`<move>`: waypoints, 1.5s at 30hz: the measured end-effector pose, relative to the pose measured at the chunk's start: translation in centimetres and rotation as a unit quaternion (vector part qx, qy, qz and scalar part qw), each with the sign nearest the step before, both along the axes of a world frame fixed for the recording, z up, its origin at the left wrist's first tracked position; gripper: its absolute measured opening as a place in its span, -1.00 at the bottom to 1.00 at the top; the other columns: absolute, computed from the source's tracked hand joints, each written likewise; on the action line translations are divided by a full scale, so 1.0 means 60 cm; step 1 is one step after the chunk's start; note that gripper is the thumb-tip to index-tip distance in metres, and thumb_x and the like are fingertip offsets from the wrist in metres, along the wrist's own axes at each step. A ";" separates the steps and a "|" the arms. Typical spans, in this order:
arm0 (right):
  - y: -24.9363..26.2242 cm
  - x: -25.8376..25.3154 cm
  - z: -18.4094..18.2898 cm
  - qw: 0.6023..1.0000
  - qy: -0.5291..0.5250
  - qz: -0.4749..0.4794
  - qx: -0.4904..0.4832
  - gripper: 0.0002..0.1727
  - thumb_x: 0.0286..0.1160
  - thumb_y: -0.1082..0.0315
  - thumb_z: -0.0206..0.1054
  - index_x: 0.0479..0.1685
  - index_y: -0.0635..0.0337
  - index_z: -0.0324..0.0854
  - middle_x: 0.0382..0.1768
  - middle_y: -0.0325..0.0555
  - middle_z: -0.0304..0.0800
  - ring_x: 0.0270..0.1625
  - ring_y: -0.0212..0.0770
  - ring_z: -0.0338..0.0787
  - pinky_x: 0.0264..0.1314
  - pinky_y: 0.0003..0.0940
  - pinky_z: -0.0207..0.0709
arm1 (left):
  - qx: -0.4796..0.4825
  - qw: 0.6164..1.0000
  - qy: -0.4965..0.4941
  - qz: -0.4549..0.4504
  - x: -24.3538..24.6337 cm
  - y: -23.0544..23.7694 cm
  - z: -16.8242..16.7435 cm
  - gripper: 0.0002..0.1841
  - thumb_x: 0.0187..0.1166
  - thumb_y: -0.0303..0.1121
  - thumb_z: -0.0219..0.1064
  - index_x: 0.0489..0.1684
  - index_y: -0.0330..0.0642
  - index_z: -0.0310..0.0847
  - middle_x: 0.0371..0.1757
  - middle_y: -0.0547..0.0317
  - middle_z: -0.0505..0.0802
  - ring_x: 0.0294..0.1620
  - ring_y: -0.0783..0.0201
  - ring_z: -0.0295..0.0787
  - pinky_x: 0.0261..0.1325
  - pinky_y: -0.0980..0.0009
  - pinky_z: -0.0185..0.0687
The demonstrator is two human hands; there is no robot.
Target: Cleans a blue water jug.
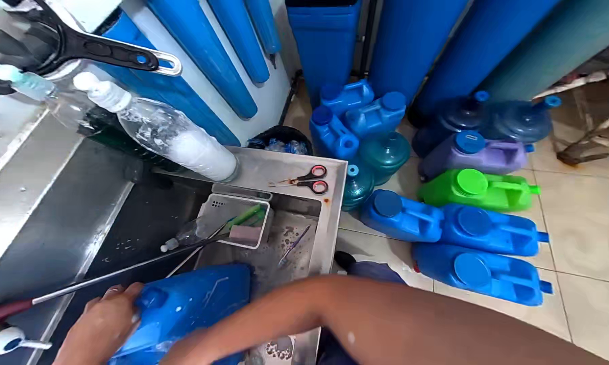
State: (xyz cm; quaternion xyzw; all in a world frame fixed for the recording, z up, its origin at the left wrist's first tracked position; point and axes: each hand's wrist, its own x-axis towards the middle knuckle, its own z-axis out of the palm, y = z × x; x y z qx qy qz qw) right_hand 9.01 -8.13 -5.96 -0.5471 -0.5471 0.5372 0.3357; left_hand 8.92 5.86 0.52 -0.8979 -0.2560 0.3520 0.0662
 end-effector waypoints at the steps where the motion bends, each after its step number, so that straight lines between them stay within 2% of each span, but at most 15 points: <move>1: -0.023 0.022 -0.002 0.999 0.014 -0.039 -0.011 -0.50 0.79 0.12 0.21 0.23 0.49 0.69 0.24 0.41 0.75 0.41 0.27 0.70 0.48 0.30 0.40 | 0.017 1.000 -0.013 -0.013 -0.005 -0.016 -0.007 -0.51 0.52 -0.59 0.37 0.48 -0.45 0.52 0.62 -0.64 0.39 0.64 -0.68 0.23 0.45 -0.57 0.28; 4: -0.124 0.095 -0.005 0.983 0.028 -0.177 0.028 -0.63 0.74 0.30 0.25 0.14 0.51 0.73 0.14 0.35 0.82 0.28 0.15 0.78 0.48 0.09 0.48 | 0.016 0.972 -0.202 -0.120 -0.038 -0.064 -0.040 -0.49 0.37 -0.76 0.38 0.41 -0.47 0.62 0.63 -0.65 0.41 0.68 -0.76 0.11 0.48 -0.79 -0.17; 8: -0.205 0.220 -0.031 0.954 -0.054 -0.293 0.029 -0.68 0.73 0.40 0.24 0.24 0.46 0.68 0.18 0.32 0.79 0.27 0.12 0.78 0.47 0.01 0.55 | -0.062 0.955 -0.259 -0.128 -0.059 -0.109 -0.117 -0.57 0.36 -0.64 0.46 0.27 -0.49 0.68 0.62 -0.58 0.45 0.70 -0.56 0.23 0.65 -0.43 0.14; 12: -0.216 0.328 -0.106 0.927 -0.275 -0.246 0.071 -0.66 0.65 0.34 0.25 0.09 0.50 0.72 0.23 0.40 0.74 0.37 0.34 0.70 0.48 0.31 0.46 | -0.217 0.960 -0.161 0.071 -0.054 -0.151 -0.266 -0.56 0.61 -0.47 0.33 0.48 -0.38 0.55 0.61 -0.45 0.49 0.59 -0.37 0.48 0.57 -0.21 0.44; 16: -0.238 0.340 -0.146 0.924 -0.351 -0.144 0.043 -0.74 0.54 0.39 0.33 -0.10 0.50 0.74 0.05 0.42 0.79 0.17 0.42 0.78 0.25 0.40 0.54 | -0.234 0.907 -0.004 0.350 -0.106 -0.177 -0.419 -0.30 0.76 -0.16 0.24 0.77 -0.42 0.15 0.72 -0.48 0.37 0.76 -0.36 0.26 0.73 -0.25 0.15; 21: -0.240 0.346 -0.138 0.943 -0.317 -0.098 0.011 -0.70 0.54 0.36 0.28 -0.07 0.50 0.75 0.03 0.39 0.79 0.15 0.42 0.76 0.22 0.42 0.53 | -0.162 0.821 -0.057 0.544 -0.369 -0.242 -0.541 -0.39 0.62 -0.14 0.38 0.59 -0.29 0.45 0.59 -0.42 0.54 0.65 -0.44 0.35 0.57 -0.45 0.25; 23: -0.244 0.354 -0.143 0.943 -0.321 -0.087 0.014 -0.62 0.56 0.29 0.21 -0.06 0.48 0.77 -0.01 0.40 0.82 0.12 0.44 0.78 0.18 0.44 0.54 | -0.205 0.807 -0.061 0.551 -0.404 -0.273 -0.488 -0.56 0.67 -0.28 0.32 0.40 -0.43 0.59 0.41 -0.44 0.69 0.51 -0.37 0.54 0.54 -0.31 0.37; 27: -0.256 0.356 -0.154 0.942 -0.329 -0.048 0.042 -0.50 0.55 0.14 0.13 -0.09 0.51 0.75 -0.04 0.44 0.81 0.09 0.49 0.78 0.12 0.46 0.54 | -0.346 0.709 -0.070 0.610 -0.362 -0.281 -0.256 -0.55 0.92 -0.28 -0.06 0.54 -0.44 0.45 0.56 -0.27 0.59 0.62 -0.03 0.48 0.68 0.06 0.30; 29: -0.256 0.353 -0.155 0.942 -0.330 -0.031 0.051 -0.46 0.54 0.11 0.11 -0.11 0.53 0.74 -0.05 0.47 0.80 0.06 0.51 0.78 0.10 0.46 0.53 | -0.395 0.743 -0.153 0.518 -0.458 -0.293 -0.294 -0.49 0.91 -0.08 -0.12 0.65 -0.15 0.42 0.62 -0.01 0.59 0.65 0.16 0.50 0.69 0.16 0.40; 31: -0.248 0.349 -0.152 0.941 -0.333 -0.026 0.049 -0.47 0.50 0.15 0.14 -0.11 0.59 0.72 -0.03 0.54 0.78 0.09 0.57 0.76 0.13 0.50 0.49 | -0.403 0.777 -0.350 0.334 -0.534 -0.309 -0.449 -0.35 0.86 0.01 -0.03 0.40 -0.55 0.52 0.16 -0.50 0.80 0.10 -0.17 0.86 -0.01 0.11 0.81; 34: -0.244 0.336 -0.148 0.939 -0.339 -0.042 0.038 -0.55 0.47 0.25 0.21 -0.10 0.61 0.72 0.00 0.57 0.77 0.13 0.60 0.74 0.20 0.51 0.47 | -0.341 0.740 0.009 0.580 -0.360 -0.309 -0.496 -0.28 0.75 -0.02 0.22 0.71 -0.40 0.22 0.60 -0.42 0.52 0.62 -0.27 0.48 0.61 -0.18 0.38; 39: -0.246 0.329 -0.134 0.940 -0.309 -0.144 0.003 -0.57 0.51 0.37 0.20 0.15 0.62 0.67 0.19 0.58 0.72 0.30 0.47 0.70 0.41 0.36 0.43 | -0.377 0.789 0.014 0.486 -0.297 -0.294 -0.561 -0.37 0.63 -0.27 0.37 0.58 -0.53 0.33 0.53 -0.48 0.57 0.55 -0.32 0.53 0.55 -0.23 0.43; 41: -0.245 0.280 -0.107 0.942 -0.233 -0.240 0.009 -0.54 0.53 0.39 0.16 0.27 0.61 0.59 0.24 0.44 0.71 0.28 0.01 0.73 0.40 -0.09 0.53 | -0.468 0.739 -0.122 0.469 -0.290 -0.255 -0.518 -0.47 0.78 -0.29 0.19 0.61 -0.48 0.30 0.33 -0.44 0.67 0.28 -0.21 0.68 0.36 -0.08 0.57; 43: -0.233 0.182 -0.082 0.941 -0.171 -0.282 0.074 -0.55 0.56 0.38 0.19 0.28 0.61 0.57 0.24 0.28 0.72 0.22 -0.35 0.73 0.34 -0.47 0.57 | -0.541 0.600 -0.313 0.499 -0.243 -0.238 -0.416 -0.64 0.87 -0.32 -0.20 0.11 -0.38 0.47 -0.38 0.07 0.56 -0.47 0.31 0.45 -0.35 0.42 0.42; 45: -0.214 0.065 -0.075 0.931 -0.216 -0.239 0.174 -0.57 0.44 0.46 0.31 0.23 0.59 0.67 0.34 0.46 0.68 0.44 0.16 0.69 0.54 -0.03 0.49 | -0.595 0.399 -0.437 0.544 -0.189 -0.243 -0.267 -0.47 0.87 -0.17 -0.46 -0.23 -0.16 0.46 -0.57 0.35 0.60 -0.61 0.51 0.47 -0.52 0.56 0.39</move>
